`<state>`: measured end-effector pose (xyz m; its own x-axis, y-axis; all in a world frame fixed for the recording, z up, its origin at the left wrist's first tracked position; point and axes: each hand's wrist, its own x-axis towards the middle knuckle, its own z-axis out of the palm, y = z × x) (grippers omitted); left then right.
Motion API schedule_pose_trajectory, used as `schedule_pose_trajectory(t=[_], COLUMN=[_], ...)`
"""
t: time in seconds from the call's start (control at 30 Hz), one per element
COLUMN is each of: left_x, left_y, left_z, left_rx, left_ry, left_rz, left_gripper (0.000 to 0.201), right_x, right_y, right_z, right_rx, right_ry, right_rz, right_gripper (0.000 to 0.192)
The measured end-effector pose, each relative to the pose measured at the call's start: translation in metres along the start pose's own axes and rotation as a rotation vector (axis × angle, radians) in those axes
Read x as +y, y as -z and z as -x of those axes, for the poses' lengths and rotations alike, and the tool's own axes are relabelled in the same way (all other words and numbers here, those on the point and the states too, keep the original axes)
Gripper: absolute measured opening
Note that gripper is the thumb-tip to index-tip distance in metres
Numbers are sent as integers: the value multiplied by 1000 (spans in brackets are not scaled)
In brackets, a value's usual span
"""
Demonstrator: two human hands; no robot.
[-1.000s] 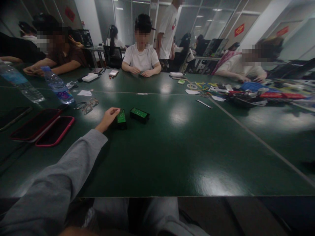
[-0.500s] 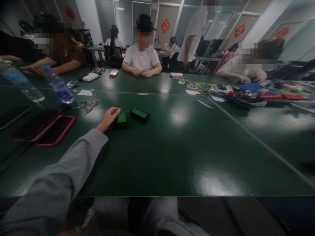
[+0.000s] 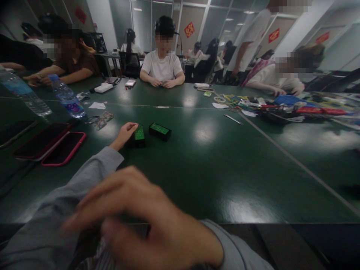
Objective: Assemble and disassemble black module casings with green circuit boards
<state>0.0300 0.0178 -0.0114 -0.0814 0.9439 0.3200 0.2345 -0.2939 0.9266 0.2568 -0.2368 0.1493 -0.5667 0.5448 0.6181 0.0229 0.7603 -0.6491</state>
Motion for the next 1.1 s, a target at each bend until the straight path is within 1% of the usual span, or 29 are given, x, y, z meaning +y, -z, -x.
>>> schedule_pose_trajectory(t=[0.03, 0.07, 0.1, 0.13, 0.17, 0.2, 0.23, 0.27, 0.3, 0.37, 0.43, 0.5, 0.7, 0.8, 0.97, 1.1], left_x=[0, 0, 0, 1, 1, 2, 2, 3, 3, 2, 2, 1, 1, 4, 6, 3], left_y=[0, 0, 0, 0, 0, 0, 0, 0, 0, 0, 0, 0, 1, 1, 1, 1], left_z=[0, 0, 0, 1, 1, 1, 2, 2, 2, 2, 1, 0, 1, 2, 4, 2], left_rx=[1, 4, 3, 3, -1, -4, -9, -11, -12, -13, -18, -22, -24, -17, -22, -4], left_ry=[-3, -4, -2, 1, 5, 8, 10, 10, 9, 9, 6, 3, -3, 6, 7, -1], left_rz=[1, 1, -1, -3, -4, -4, -3, -5, -6, -5, -3, -5, -7, -10, -30, -39], left_gripper=[34, 35, 35, 35, 36, 36, 36, 36, 36, 34, 33, 33, 35, 33, 34, 34], right_x=[21, 47, 79, 113, 147, 180, 210, 235, 255, 279, 286, 286, 283, 284, 281, 275], right_y=[5, 10, 17, 24, 30, 37, 42, 46, 49, 53, 55, 55, 57, 58, 57, 55], right_z=[-6, -12, -19, -24, -27, -28, -28, -25, -22, -15, -10, -7, -5, -2, -1, -2], right_rx=[70, 190, 309, 393, 428, 445, 420, 388, 347, 257, 211, 222, 397, 422, 421, 373], right_ry=[-78, -135, -169, -214, -261, -300, -341, -382, -421, -487, -523, -547, -630, -657, -629, -528], right_rz=[15, 91, 214, 346, 471, 572, 645, 690, 699, 647, 570, 535, 663, 665, 682, 707], right_gripper=[35, 33, 31, 34, 43, 53, 62, 67, 68, 64, 58, 55, 54, 56, 56, 55])
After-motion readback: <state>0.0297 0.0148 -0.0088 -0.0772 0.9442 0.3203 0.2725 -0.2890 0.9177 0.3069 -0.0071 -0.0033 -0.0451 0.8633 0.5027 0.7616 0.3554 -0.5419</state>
